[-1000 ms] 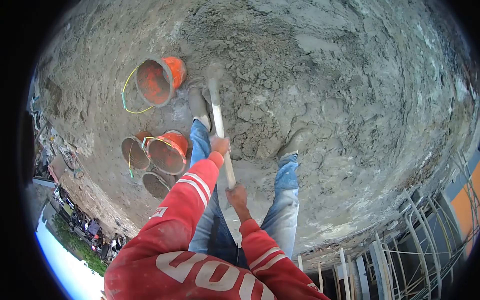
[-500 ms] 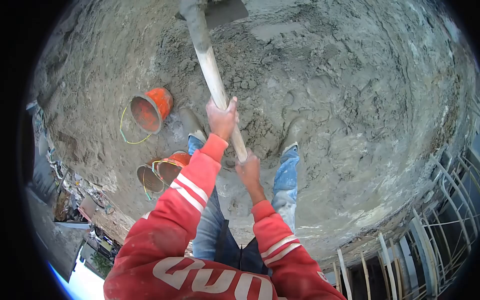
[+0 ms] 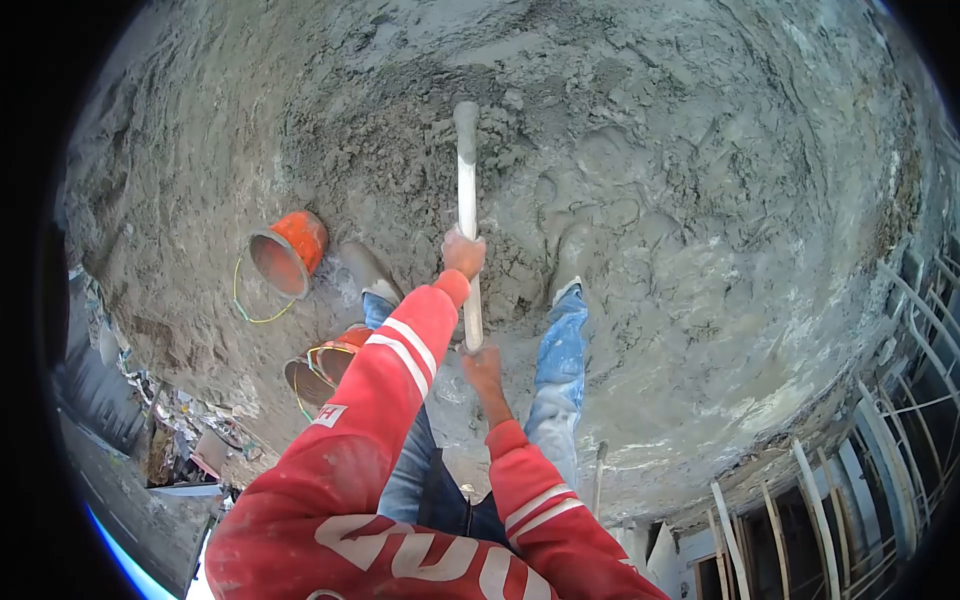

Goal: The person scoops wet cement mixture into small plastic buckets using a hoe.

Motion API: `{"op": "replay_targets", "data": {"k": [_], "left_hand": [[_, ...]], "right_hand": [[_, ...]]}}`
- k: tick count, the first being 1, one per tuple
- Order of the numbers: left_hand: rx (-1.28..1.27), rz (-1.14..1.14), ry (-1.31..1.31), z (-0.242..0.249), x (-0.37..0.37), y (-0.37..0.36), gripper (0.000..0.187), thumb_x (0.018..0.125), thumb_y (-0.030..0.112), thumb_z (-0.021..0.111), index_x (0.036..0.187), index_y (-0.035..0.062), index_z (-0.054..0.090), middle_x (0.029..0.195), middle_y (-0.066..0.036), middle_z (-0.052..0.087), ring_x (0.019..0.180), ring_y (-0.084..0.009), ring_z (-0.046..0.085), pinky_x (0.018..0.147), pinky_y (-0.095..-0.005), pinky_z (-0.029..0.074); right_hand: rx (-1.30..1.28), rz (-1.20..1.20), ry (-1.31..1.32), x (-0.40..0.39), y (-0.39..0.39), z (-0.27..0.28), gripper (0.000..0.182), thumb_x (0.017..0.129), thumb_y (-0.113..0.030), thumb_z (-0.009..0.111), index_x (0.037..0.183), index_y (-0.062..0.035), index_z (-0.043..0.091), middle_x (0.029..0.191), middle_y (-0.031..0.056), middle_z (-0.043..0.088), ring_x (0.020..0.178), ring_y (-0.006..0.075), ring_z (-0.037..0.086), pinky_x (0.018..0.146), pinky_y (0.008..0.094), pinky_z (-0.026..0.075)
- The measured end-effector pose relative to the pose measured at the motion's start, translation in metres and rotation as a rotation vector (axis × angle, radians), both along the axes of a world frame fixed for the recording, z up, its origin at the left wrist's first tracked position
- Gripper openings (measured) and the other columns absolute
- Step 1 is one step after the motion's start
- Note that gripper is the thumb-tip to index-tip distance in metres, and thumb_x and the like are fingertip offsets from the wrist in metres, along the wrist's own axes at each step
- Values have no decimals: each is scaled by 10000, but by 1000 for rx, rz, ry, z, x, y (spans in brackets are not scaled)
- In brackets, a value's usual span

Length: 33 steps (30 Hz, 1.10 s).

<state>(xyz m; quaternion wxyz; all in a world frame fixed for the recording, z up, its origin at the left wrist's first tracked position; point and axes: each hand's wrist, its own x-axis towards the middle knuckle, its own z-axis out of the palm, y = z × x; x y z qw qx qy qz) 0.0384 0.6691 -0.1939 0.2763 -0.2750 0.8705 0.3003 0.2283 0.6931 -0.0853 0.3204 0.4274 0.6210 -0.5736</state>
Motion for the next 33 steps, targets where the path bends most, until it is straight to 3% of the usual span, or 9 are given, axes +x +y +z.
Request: {"op": "replay_targets", "data": {"k": [2, 3, 8, 12, 15, 20, 23, 26, 33], "left_hand": [[14, -32, -58, 25, 68, -21, 346, 751, 163, 663, 1017, -45, 586, 783, -209, 643, 633, -319, 666, 563, -418, 544], [-4, -63, -166, 73, 86, -21, 406, 733, 196, 677, 1064, -12, 569, 1014, -262, 624, 968, -427, 606, 843, -463, 492], [124, 81, -108, 152, 176, -28, 286, 702, 127, 705, 927, -9, 594, 836, -224, 641, 824, -397, 639, 744, -428, 493], [259, 55, 77, 183, 49, 4, 273, 757, 168, 701, 907, -22, 574, 744, -206, 600, 715, -382, 600, 684, -438, 468], [245, -22, 283, 167, -83, 50, 417, 786, 240, 698, 1065, -32, 547, 983, -239, 591, 968, -398, 542, 874, -460, 416], [326, -91, 399, 74, -215, 106, 377, 747, 192, 685, 1007, -58, 578, 1006, -273, 624, 945, -411, 619, 844, -446, 491], [93, -240, 119, 2, -147, 90, 390, 720, 164, 654, 1035, -53, 578, 1028, -278, 626, 1008, -416, 605, 892, -438, 488], [61, -166, -29, 7, -54, 76, 407, 716, 156, 640, 1048, -66, 560, 1027, -292, 620, 1000, -423, 605, 886, -441, 493], [147, -86, -305, 71, 151, -18, 422, 727, 225, 694, 1066, 0, 580, 993, -256, 621, 955, -423, 593, 831, -466, 482]], "right_hand": [[-24, 62, -183, 28, -8, 62, 302, 757, -206, 687, 877, 68, 639, 739, 254, 647, 738, 368, 671, 647, 424, 489], [26, 81, -290, 58, -21, 78, 314, 757, -197, 677, 934, 59, 634, 784, 275, 647, 811, 406, 661, 694, 441, 506], [113, 54, -294, 131, -38, 131, 289, 763, -123, 652, 1007, 27, 624, 866, 262, 657, 884, 425, 641, 751, 452, 514], [172, -33, 61, 39, -14, 85, 256, 765, -92, 645, 996, 16, 621, 869, 245, 652, 845, 394, 656, 709, 434, 510], [160, -109, 365, -100, 43, 48, 232, 765, -103, 650, 961, 7, 594, 739, 218, 635, 746, 368, 662, 653, 413, 501], [285, -32, 544, -196, 83, -27, 191, 756, -101, 646, 869, 45, 594, 688, 236, 604, 702, 415, 624, 631, 437, 476], [-45, -261, 52, -145, 45, -38, 196, 782, -146, 668, 805, 36, 598, 595, 147, 591, 535, 264, 607, 501, 399, 440], [-129, -284, -137, -68, 42, 0, 239, 795, -205, 689, 720, 9, 612, 546, 53, 548, 462, 126, 539, 414, 333, 377], [161, -35, -242, 116, -45, 90, 237, 755, -186, 653, 811, 44, 641, 709, 236, 647, 729, 374, 672, 649, 428, 506]]}}
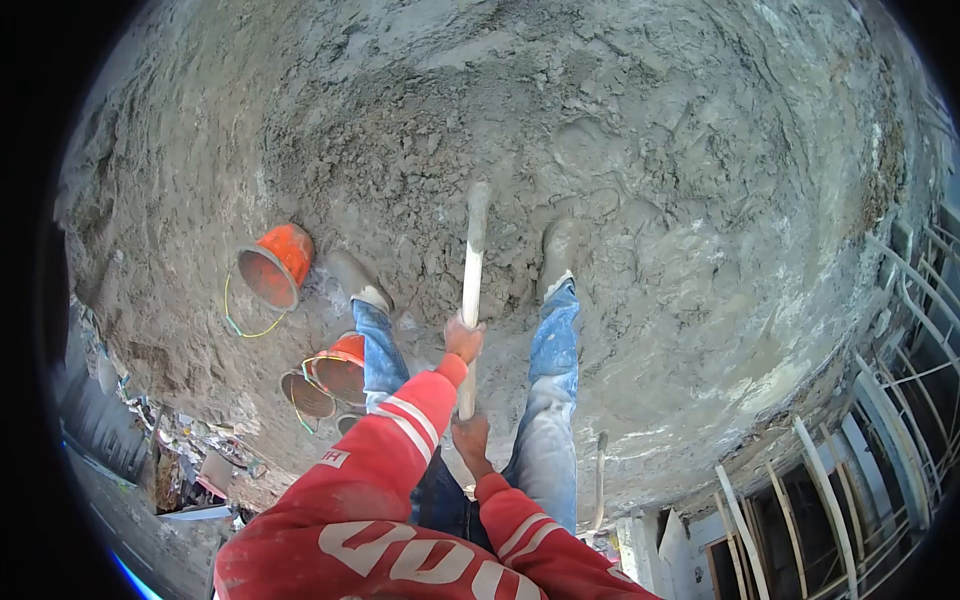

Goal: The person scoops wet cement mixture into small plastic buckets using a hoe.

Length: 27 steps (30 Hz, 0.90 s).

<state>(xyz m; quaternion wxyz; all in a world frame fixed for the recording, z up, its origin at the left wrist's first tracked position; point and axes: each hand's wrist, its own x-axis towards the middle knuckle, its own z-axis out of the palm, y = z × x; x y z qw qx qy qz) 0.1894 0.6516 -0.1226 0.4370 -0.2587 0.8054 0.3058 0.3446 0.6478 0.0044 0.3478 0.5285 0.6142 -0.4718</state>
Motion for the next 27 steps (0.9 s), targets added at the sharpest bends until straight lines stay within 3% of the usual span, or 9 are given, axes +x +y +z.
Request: {"op": "replay_targets", "data": {"k": [4, 7, 9, 11, 14, 17, 23, 24, 27], "left_hand": [[42, -2, 389, 60, 49, -23, 315, 705, 93, 694, 973, -33, 589, 730, -169, 620, 707, -302, 646, 659, -401, 502], [148, 78, 386, 91, -13, -7, 225, 754, 96, 702, 895, -4, 558, 650, -94, 575, 558, -196, 597, 546, -350, 487], [239, 176, 345, 98, -89, 24, 280, 769, 176, 705, 890, -27, 554, 724, -183, 583, 680, -346, 579, 672, -416, 464], [314, 252, 398, 111, -184, 74, 292, 767, 188, 717, 875, -26, 551, 726, -171, 582, 687, -342, 574, 673, -417, 460], [412, 156, 777, 63, -297, 143, 283, 775, 175, 711, 888, -31, 552, 730, -169, 595, 711, -337, 615, 678, -424, 489], [466, 141, 693, 16, -355, 196, 293, 760, 167, 703, 909, -44, 566, 735, -190, 636, 607, -320, 642, 555, -401, 518], [73, -29, 244, -53, -240, 173, 370, 712, 119, 609, 1024, -76, 577, 867, -247, 659, 759, -343, 685, 664, -420, 563], [-3, -77, 268, -108, -209, 153, 381, 713, 111, 606, 1027, -100, 563, 848, -241, 653, 688, -328, 685, 603, -399, 563], [75, 83, 71, -64, -169, 118, 388, 735, 123, 627, 1023, -117, 529, 753, -197, 636, 590, -285, 659, 521, -369, 550]], "right_hand": [[-44, -162, 92, 28, -20, 48, 225, 755, -116, 649, 930, 26, 639, 787, 232, 663, 781, 400, 667, 685, 431, 514], [19, -111, 285, -7, -5, 19, 253, 747, -81, 647, 976, 24, 622, 817, 223, 664, 784, 379, 671, 679, 431, 512], [75, 4, 321, -65, 27, -23, 263, 745, -90, 646, 982, 20, 615, 809, 216, 655, 771, 368, 668, 670, 430, 509], [84, -31, 588, -153, 83, -49, 241, 738, -93, 642, 956, 2, 602, 799, 225, 641, 767, 384, 655, 664, 426, 505], [192, 69, 677, -261, 157, -88, 250, 740, -118, 646, 935, 25, 585, 790, 250, 634, 800, 428, 632, 688, 456, 500], [266, 98, 736, -300, 195, -108, 269, 741, -150, 663, 919, 40, 598, 791, 263, 630, 806, 430, 634, 694, 453, 501], [105, -56, 176, -218, 148, -95, 339, 735, -218, 693, 838, 101, 640, 802, 291, 644, 807, 423, 649, 742, 469, 506], [39, -54, 154, -197, 139, -94, 347, 738, -229, 696, 844, 96, 639, 815, 287, 645, 815, 427, 645, 746, 470, 506], [60, 128, 95, -137, 106, -86, 358, 750, -259, 701, 858, 74, 625, 858, 279, 640, 843, 434, 634, 752, 469, 505]]}}
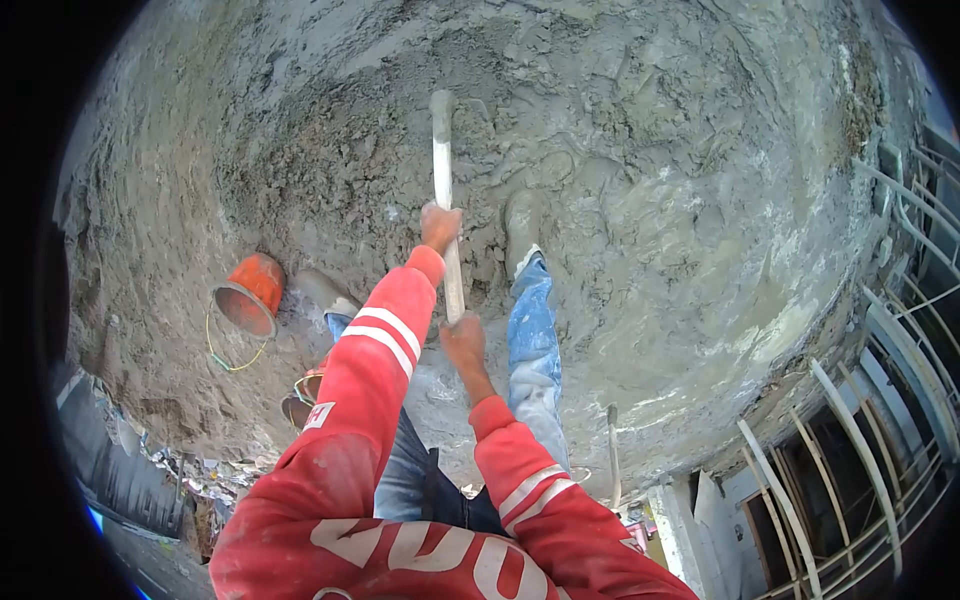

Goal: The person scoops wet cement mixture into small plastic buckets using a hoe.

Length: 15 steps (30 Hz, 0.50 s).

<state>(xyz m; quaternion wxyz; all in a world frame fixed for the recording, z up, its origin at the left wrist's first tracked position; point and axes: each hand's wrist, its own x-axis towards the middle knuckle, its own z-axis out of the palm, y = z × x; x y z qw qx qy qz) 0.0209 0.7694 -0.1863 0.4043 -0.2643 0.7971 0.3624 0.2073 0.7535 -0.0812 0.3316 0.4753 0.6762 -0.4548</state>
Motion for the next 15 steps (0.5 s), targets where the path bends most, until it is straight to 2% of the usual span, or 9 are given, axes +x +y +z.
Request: {"op": "replay_targets", "data": {"k": [2, 3, 5, 6, 8, 10, 12, 14, 15], "left_hand": [[180, 131, -62, -16, 53, -49, 343, 763, 111, 647, 1000, -96, 511, 660, -129, 594, 490, -206, 594, 442, -346, 517], [244, 247, -106, 11, 71, -61, 283, 787, 66, 644, 992, -74, 508, 622, -89, 559, 443, -160, 545, 396, -319, 479], [317, 358, -142, 50, 122, -88, 261, 827, 52, 635, 1028, -46, 499, 586, -54, 533, 428, -141, 525, 356, -298, 421], [307, 328, -148, 69, 145, -99, 260, 832, 40, 621, 1055, -30, 508, 597, -55, 545, 423, -128, 523, 344, -285, 399], [212, 305, -216, 111, 178, -109, 267, 805, 66, 649, 1028, -28, 536, 616, -87, 564, 486, -168, 570, 422, -330, 451], [113, 143, -78, 105, 229, -131, 280, 763, 108, 684, 971, -34, 563, 645, -125, 583, 579, -242, 611, 541, -392, 486], [147, 166, -13, 136, 199, -135, 288, 751, 130, 696, 949, -36, 570, 671, -149, 594, 627, -275, 618, 599, -406, 488], [128, 103, 155, 166, 156, -143, 300, 747, 159, 706, 937, -36, 578, 728, -186, 614, 687, -317, 625, 666, -414, 489], [75, 26, 260, 171, 129, -148, 303, 756, 166, 705, 947, -34, 580, 760, -200, 623, 698, -327, 625, 676, -408, 488]], "right_hand": [[241, 211, 137, 44, -31, 20, 322, 736, -243, 693, 781, 65, 607, 724, 274, 619, 716, 426, 635, 619, 458, 487], [207, 171, 97, 62, -44, 38, 330, 740, -245, 690, 780, 69, 597, 726, 273, 616, 712, 438, 625, 615, 463, 486], [111, 89, -29, 99, -68, 74, 315, 746, -225, 681, 803, 71, 590, 750, 276, 618, 728, 443, 621, 628, 466, 488], [53, 42, -116, 116, -79, 93, 295, 749, -204, 674, 827, 69, 592, 772, 280, 622, 749, 436, 628, 645, 465, 492], [25, -27, -108, 151, -95, 120, 302, 753, -183, 696, 903, 61, 602, 785, 246, 653, 775, 378, 670, 663, 441, 510], [-6, -104, -99, 168, -116, 136, 284, 759, -143, 671, 949, 56, 600, 794, 258, 651, 790, 398, 665, 667, 452, 510], [-41, -173, -85, 165, -126, 140, 280, 765, -103, 645, 995, 51, 598, 803, 269, 650, 805, 417, 660, 671, 463, 510], [-218, -433, 122, 133, -131, 136, 258, 774, -90, 636, 994, 40, 601, 836, 235, 665, 824, 366, 676, 693, 423, 513], [-62, -226, 234, 125, -140, 109, 259, 780, -86, 638, 1006, 34, 604, 854, 207, 671, 826, 337, 678, 705, 390, 512]]}}
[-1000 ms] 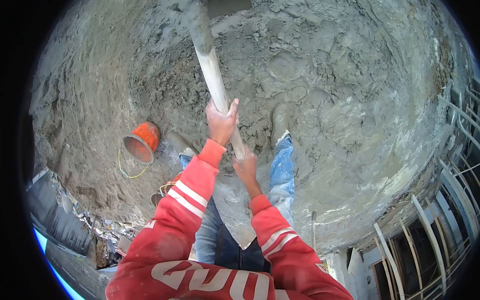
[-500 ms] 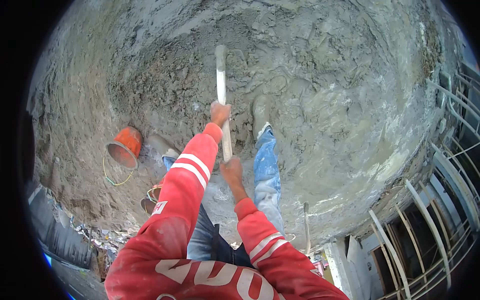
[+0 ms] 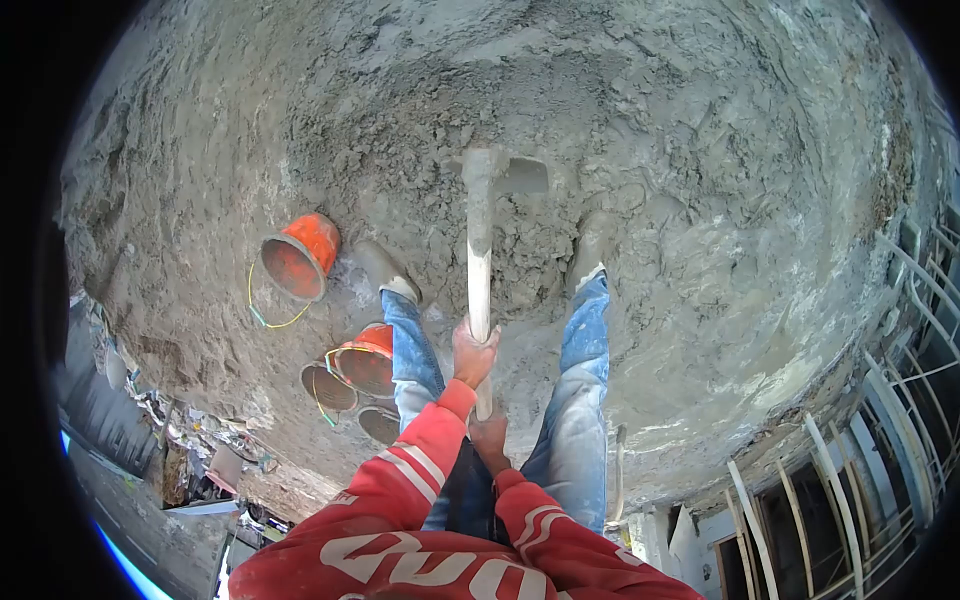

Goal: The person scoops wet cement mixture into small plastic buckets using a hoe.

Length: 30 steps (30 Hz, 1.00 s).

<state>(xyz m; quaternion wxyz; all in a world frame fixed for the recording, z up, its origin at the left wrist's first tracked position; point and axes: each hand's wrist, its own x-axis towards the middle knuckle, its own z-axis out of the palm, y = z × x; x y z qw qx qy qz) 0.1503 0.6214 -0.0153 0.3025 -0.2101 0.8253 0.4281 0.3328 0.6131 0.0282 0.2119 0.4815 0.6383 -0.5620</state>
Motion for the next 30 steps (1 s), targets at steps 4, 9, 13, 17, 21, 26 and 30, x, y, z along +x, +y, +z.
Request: {"op": "replay_targets", "data": {"k": [4, 9, 13, 17, 21, 26, 30], "left_hand": [[71, 180, 213, 1, -140, -11, 312, 777, 169, 709, 962, -43, 571, 804, -211, 625, 755, -346, 622, 720, -407, 482], [-40, 206, 475, -66, -267, -32, 399, 782, 203, 722, 1041, -34, 531, 867, -219, 630, 783, -348, 640, 719, -424, 499], [-318, 67, 258, -170, -212, -49, 490, 780, 223, 711, 1125, -53, 500, 976, -263, 625, 938, -426, 604, 830, -465, 473], [-375, -88, 32, -164, -131, -18, 546, 770, 202, 692, 1181, -66, 452, 1091, -285, 587, 1001, -457, 568, 869, -483, 467], [-369, -25, -205, -128, -27, 6, 542, 757, 196, 698, 1184, -21, 444, 1003, -254, 616, 968, -440, 582, 837, -496, 463], [-175, 367, -272, -48, 91, -24, 455, 698, 162, 769, 1048, -19, 543, 884, -228, 613, 844, -402, 609, 759, -447, 485], [-257, 348, -219, -26, 109, -43, 398, 708, 136, 758, 995, -29, 538, 773, -177, 589, 680, -320, 610, 632, -426, 494]], "right_hand": [[-14, 141, 131, -145, 17, -52, 287, 761, -80, 649, 1022, 25, 591, 826, 218, 665, 783, 372, 669, 675, 418, 514], [125, 389, 359, -261, 24, -116, 324, 748, -125, 655, 1026, 22, 574, 816, 244, 650, 785, 429, 633, 673, 429, 508], [-60, 439, 25, -220, 9, -152, 213, 799, -167, 671, 851, 28, 602, 610, 111, 592, 495, 232, 584, 495, 373, 468], [-475, 60, -269, -152, 31, -112, 177, 795, -166, 660, 785, 6, 623, 553, 63, 549, 416, 156, 523, 384, 337, 401], [-313, 218, -380, -55, 64, -61, 218, 783, -189, 637, 761, 28, 630, 530, 113, 573, 436, 209, 575, 439, 370, 442], [-69, 578, -530, 43, 54, 16, 331, 758, -227, 644, 995, 5, 640, 858, 273, 657, 855, 433, 643, 754, 486, 520], [-111, 535, -574, 35, 46, 44, 308, 763, -193, 634, 1023, -27, 622, 914, 273, 652, 904, 435, 628, 777, 498, 505]]}}
